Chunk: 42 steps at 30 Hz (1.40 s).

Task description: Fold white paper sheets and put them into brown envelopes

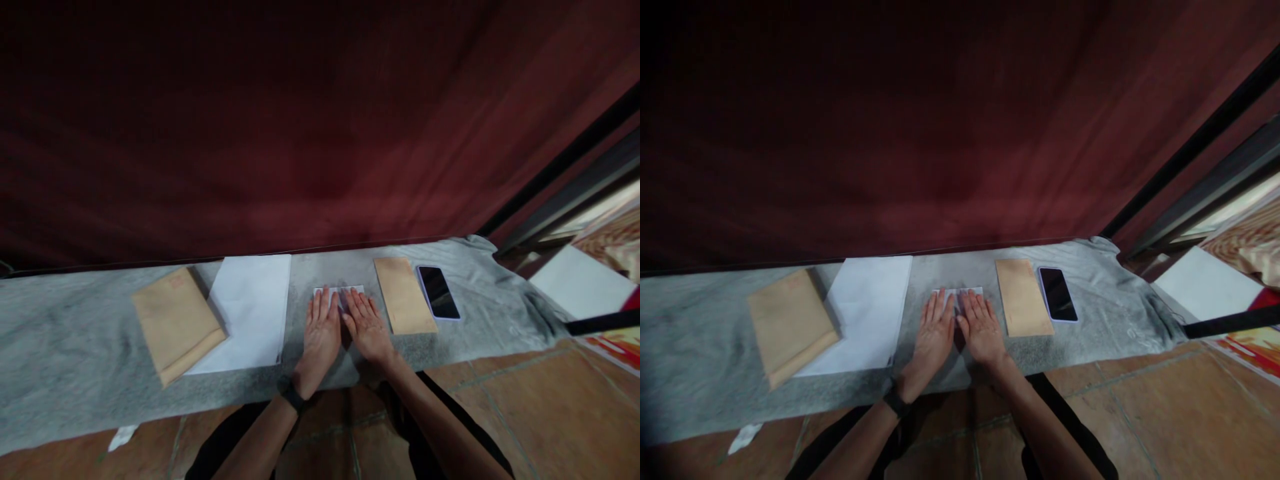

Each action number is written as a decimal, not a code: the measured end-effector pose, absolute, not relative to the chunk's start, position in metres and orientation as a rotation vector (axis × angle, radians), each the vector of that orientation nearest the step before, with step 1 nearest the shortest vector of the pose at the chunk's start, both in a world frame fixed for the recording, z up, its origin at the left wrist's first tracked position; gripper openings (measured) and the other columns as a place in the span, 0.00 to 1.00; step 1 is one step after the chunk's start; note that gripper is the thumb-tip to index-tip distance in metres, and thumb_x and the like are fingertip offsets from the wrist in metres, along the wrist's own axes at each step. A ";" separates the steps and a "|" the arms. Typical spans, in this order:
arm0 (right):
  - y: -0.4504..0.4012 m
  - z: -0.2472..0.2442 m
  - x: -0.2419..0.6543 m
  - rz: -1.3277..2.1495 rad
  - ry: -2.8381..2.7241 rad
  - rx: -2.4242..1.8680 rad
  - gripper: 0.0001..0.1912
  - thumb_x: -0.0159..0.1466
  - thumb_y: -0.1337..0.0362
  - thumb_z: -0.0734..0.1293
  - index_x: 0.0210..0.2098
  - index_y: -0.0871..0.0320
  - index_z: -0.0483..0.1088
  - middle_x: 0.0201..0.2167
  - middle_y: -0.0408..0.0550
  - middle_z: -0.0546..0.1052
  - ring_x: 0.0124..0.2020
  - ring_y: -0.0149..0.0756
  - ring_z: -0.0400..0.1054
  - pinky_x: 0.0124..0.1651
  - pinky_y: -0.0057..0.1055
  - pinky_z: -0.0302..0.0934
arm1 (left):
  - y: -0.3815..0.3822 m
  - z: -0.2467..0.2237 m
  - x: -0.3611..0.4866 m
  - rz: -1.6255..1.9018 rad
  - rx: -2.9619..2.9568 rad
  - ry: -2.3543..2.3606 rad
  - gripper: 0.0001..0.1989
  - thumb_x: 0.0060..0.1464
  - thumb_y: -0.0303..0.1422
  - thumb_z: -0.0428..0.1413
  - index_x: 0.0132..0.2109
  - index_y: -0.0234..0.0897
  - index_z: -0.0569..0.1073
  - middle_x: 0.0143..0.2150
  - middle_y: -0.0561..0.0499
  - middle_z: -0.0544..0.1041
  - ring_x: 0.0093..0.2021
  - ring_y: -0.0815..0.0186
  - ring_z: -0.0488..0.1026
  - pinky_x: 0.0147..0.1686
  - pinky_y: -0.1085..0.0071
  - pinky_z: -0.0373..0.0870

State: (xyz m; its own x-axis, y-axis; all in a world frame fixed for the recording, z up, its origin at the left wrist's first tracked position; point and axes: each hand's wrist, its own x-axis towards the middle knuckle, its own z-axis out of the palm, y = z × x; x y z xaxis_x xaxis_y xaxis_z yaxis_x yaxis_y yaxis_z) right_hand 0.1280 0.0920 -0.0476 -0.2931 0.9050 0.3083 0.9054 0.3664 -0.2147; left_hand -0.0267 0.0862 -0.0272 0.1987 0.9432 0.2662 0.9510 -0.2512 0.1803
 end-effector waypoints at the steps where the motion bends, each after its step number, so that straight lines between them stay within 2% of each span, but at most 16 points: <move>1: 0.089 -0.048 0.126 0.011 -2.282 -1.559 0.28 0.76 0.57 0.51 0.73 0.58 0.50 0.72 0.52 0.58 0.72 0.42 0.51 0.73 0.47 0.45 | 0.084 -0.032 -0.024 -0.477 -2.480 -1.868 0.29 0.65 0.25 0.42 0.72 0.32 0.55 0.74 0.39 0.56 0.74 0.53 0.50 0.68 0.50 0.57; 4: 0.082 -0.053 0.125 0.004 -2.304 -1.544 0.27 0.76 0.58 0.51 0.72 0.59 0.53 0.70 0.52 0.61 0.72 0.40 0.51 0.73 0.45 0.44 | 0.080 -0.043 -0.023 -0.379 -2.584 -1.847 0.29 0.66 0.26 0.41 0.72 0.29 0.55 0.74 0.38 0.56 0.74 0.55 0.50 0.70 0.52 0.55; 8: 0.077 -0.059 0.131 -0.091 -2.268 -1.576 0.29 0.76 0.56 0.53 0.71 0.64 0.54 0.70 0.57 0.60 0.72 0.44 0.52 0.72 0.46 0.46 | 0.077 -0.046 -0.028 -0.360 -2.540 -1.876 0.29 0.67 0.32 0.43 0.72 0.28 0.55 0.74 0.37 0.53 0.75 0.54 0.48 0.71 0.51 0.52; 11: 0.075 -0.059 0.138 -0.142 -2.253 -1.590 0.31 0.76 0.55 0.54 0.72 0.66 0.52 0.71 0.59 0.59 0.72 0.46 0.52 0.71 0.47 0.48 | 0.074 -0.046 -0.031 -0.376 -2.477 -1.923 0.30 0.68 0.37 0.45 0.71 0.26 0.55 0.74 0.34 0.53 0.74 0.52 0.49 0.70 0.52 0.54; 19: 0.068 -0.061 0.151 -0.154 -2.197 -1.631 0.36 0.74 0.52 0.56 0.74 0.66 0.44 0.71 0.63 0.58 0.71 0.52 0.52 0.69 0.49 0.53 | 0.069 -0.050 -0.037 -0.451 -2.388 -1.980 0.32 0.68 0.41 0.45 0.72 0.25 0.54 0.73 0.33 0.54 0.74 0.50 0.50 0.69 0.49 0.55; 24: 0.062 -0.051 0.146 -0.101 -2.221 -1.586 0.35 0.75 0.54 0.55 0.74 0.66 0.43 0.72 0.62 0.56 0.72 0.50 0.50 0.70 0.50 0.51 | 0.065 -0.045 -0.037 -0.491 -2.405 -1.919 0.31 0.68 0.36 0.43 0.72 0.23 0.51 0.74 0.33 0.54 0.75 0.52 0.48 0.70 0.49 0.52; 27: 0.057 -0.044 0.138 -0.020 -2.329 -1.468 0.31 0.75 0.57 0.53 0.74 0.63 0.46 0.72 0.57 0.57 0.72 0.45 0.51 0.72 0.47 0.50 | 0.060 -0.044 -0.034 -0.458 -2.570 -1.730 0.31 0.67 0.30 0.41 0.73 0.26 0.50 0.75 0.38 0.53 0.75 0.57 0.46 0.72 0.53 0.50; 30: 0.052 -0.043 0.133 0.011 -2.387 -1.420 0.30 0.76 0.57 0.53 0.72 0.64 0.51 0.71 0.55 0.59 0.72 0.41 0.52 0.72 0.44 0.50 | 0.054 -0.045 -0.031 -0.384 -2.650 -1.624 0.32 0.64 0.27 0.41 0.73 0.26 0.49 0.75 0.39 0.54 0.75 0.58 0.47 0.72 0.55 0.51; 36: 0.050 -0.053 0.141 -0.132 -2.326 -1.499 0.32 0.75 0.54 0.55 0.72 0.66 0.50 0.69 0.60 0.62 0.70 0.45 0.55 0.71 0.45 0.51 | 0.052 -0.046 -0.033 -0.361 -2.566 -1.736 0.30 0.65 0.30 0.43 0.72 0.25 0.53 0.74 0.36 0.55 0.75 0.56 0.48 0.71 0.53 0.50; 42: 0.051 -0.057 0.145 -0.244 -2.227 -1.584 0.35 0.74 0.55 0.56 0.73 0.69 0.45 0.69 0.65 0.61 0.70 0.51 0.56 0.69 0.48 0.55 | 0.057 -0.044 -0.040 -0.418 -2.338 -1.997 0.32 0.67 0.38 0.43 0.71 0.20 0.55 0.72 0.29 0.57 0.74 0.49 0.51 0.69 0.47 0.53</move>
